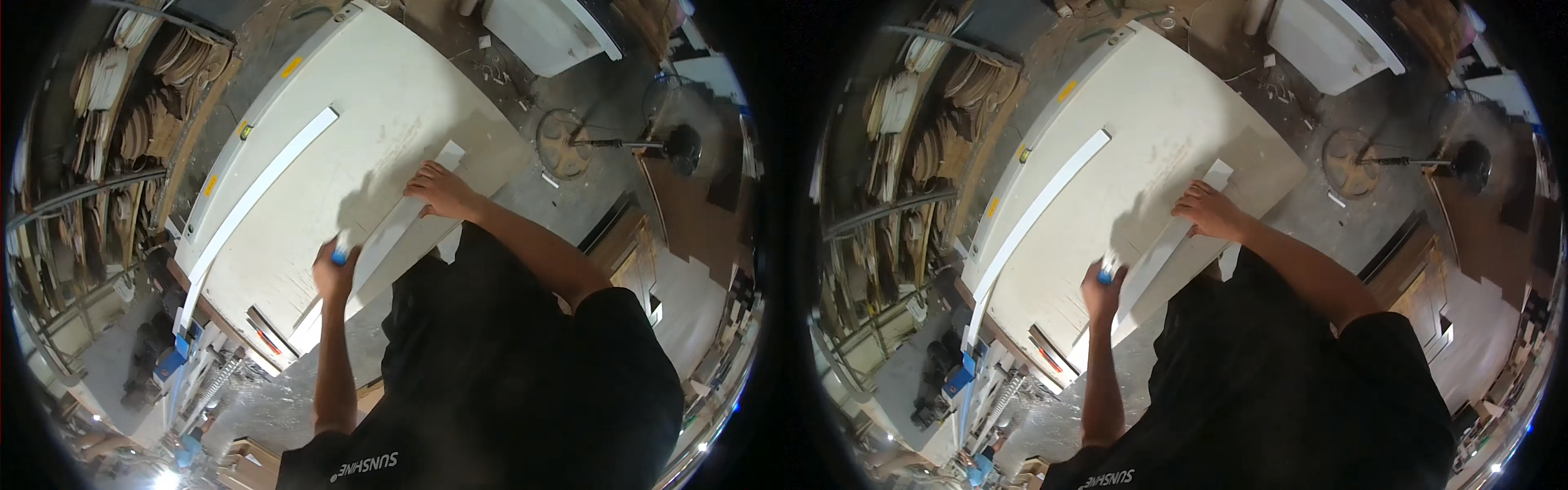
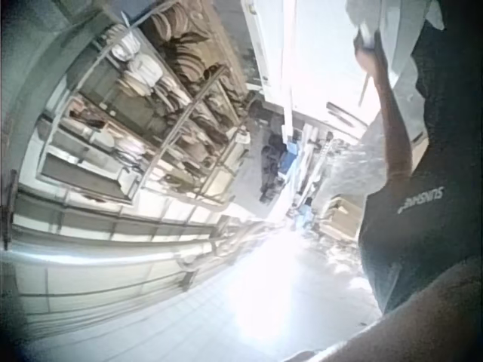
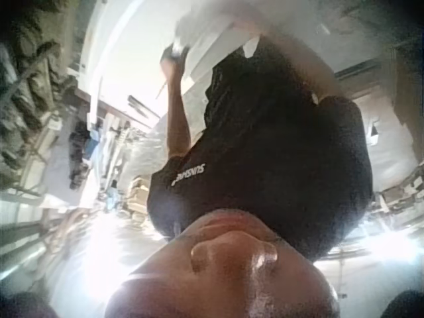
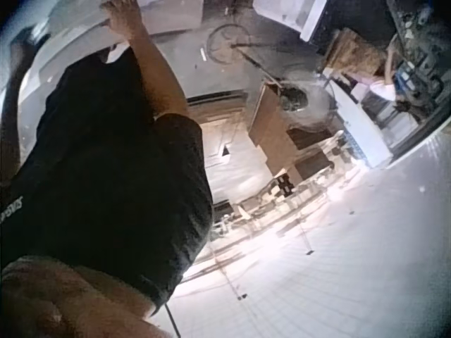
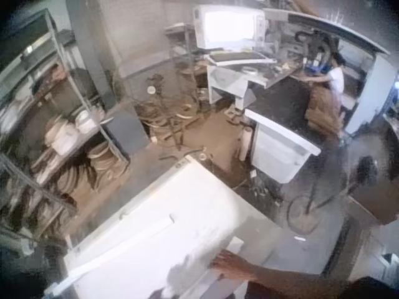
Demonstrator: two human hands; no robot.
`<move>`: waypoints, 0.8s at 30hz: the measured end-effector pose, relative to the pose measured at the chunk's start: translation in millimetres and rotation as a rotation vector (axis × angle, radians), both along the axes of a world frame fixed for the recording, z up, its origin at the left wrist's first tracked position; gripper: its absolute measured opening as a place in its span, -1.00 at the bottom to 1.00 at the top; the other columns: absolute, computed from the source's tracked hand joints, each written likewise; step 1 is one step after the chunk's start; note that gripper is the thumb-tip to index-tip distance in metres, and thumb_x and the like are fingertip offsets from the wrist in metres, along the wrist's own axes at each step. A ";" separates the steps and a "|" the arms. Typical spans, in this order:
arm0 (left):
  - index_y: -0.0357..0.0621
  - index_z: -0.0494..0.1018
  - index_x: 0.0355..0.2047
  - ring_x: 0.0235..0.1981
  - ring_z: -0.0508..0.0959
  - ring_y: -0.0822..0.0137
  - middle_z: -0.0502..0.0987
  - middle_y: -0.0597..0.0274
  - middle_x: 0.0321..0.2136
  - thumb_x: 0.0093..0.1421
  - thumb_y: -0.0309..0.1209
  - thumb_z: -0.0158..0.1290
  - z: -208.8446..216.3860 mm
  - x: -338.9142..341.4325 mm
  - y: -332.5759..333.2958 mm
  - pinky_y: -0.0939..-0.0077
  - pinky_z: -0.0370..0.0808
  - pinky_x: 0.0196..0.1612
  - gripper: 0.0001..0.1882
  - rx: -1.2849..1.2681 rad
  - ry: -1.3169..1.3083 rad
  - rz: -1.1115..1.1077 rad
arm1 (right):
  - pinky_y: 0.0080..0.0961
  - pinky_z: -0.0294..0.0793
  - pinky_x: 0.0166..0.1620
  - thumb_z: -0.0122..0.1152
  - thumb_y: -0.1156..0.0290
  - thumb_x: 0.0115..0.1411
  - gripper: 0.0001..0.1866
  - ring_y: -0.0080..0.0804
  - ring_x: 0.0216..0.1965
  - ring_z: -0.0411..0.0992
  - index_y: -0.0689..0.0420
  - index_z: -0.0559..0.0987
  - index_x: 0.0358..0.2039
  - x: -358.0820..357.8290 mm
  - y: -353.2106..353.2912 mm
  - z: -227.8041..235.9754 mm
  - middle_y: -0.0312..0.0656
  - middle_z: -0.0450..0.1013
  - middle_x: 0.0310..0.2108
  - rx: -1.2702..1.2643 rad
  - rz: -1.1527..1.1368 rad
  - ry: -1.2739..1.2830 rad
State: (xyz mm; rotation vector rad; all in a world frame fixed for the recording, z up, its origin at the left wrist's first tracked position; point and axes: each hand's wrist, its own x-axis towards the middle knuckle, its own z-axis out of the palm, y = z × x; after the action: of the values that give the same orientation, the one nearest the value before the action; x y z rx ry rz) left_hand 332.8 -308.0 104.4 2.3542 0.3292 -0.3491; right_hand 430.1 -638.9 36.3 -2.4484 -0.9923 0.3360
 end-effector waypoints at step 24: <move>0.09 0.60 0.22 -0.05 0.74 0.02 0.73 0.12 -0.05 0.26 0.11 0.28 -24.6 214.0 -244.9 0.12 0.66 0.01 -0.38 0.340 0.069 -1.158 | -0.16 0.25 0.45 0.52 -0.08 0.00 -0.37 -0.36 0.34 0.39 -0.03 0.58 0.02 -15.4 5.5 -42.1 -0.44 0.53 0.13 0.164 -0.125 -0.106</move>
State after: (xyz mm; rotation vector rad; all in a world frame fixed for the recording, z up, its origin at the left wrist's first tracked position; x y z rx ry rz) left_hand 546.8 -552.8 79.8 2.6266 -1.0775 -0.9526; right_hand 414.7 -633.4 -5.8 -2.3841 -0.8685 0.0799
